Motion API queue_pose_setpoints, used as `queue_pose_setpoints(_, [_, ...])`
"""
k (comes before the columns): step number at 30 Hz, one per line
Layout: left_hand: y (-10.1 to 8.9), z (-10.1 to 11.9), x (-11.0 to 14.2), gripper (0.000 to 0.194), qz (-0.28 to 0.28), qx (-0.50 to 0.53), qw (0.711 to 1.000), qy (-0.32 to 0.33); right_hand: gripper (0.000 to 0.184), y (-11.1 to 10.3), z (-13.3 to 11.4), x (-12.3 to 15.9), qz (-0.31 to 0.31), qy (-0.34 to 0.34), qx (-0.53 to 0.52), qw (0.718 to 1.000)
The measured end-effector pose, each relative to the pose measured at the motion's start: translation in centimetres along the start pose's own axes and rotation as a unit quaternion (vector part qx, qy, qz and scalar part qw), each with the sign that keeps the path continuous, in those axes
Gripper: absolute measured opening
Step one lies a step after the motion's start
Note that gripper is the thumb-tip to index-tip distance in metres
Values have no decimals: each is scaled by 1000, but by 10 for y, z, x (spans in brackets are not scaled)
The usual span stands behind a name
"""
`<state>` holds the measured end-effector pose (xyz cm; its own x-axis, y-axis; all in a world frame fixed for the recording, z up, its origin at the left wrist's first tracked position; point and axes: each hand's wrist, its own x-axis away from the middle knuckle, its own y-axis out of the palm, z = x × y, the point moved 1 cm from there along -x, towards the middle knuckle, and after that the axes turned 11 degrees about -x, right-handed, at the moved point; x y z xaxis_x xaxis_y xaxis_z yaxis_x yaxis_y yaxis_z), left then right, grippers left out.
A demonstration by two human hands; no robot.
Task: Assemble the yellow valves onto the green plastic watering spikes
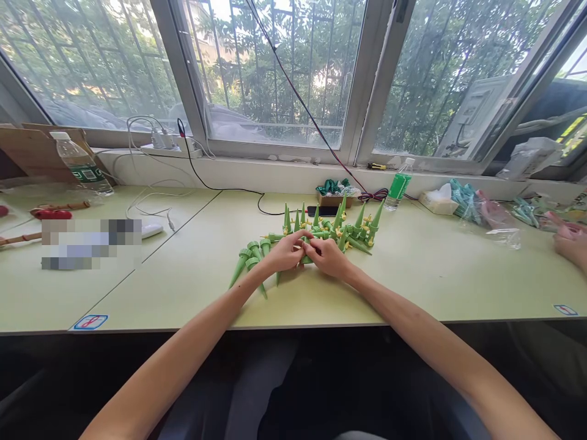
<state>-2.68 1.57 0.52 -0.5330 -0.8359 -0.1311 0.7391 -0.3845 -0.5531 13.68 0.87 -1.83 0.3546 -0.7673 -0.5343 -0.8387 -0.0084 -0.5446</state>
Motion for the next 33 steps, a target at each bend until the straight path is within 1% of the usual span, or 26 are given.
queue_pose_setpoints(10, [0, -1, -1, 42, 6, -22, 1000, 4, 43, 0, -2, 0, -3, 5, -1, 1000])
queue_pose_setpoints(17, [0, -2, 0, 36, 6, -33, 999, 15, 42, 0, -3, 0, -5, 10, 0, 1000])
queue_pose_setpoints(33, [0, -3, 0, 35, 5, -47, 999, 22, 42, 1, -1, -1, -10, 12, 1, 1000])
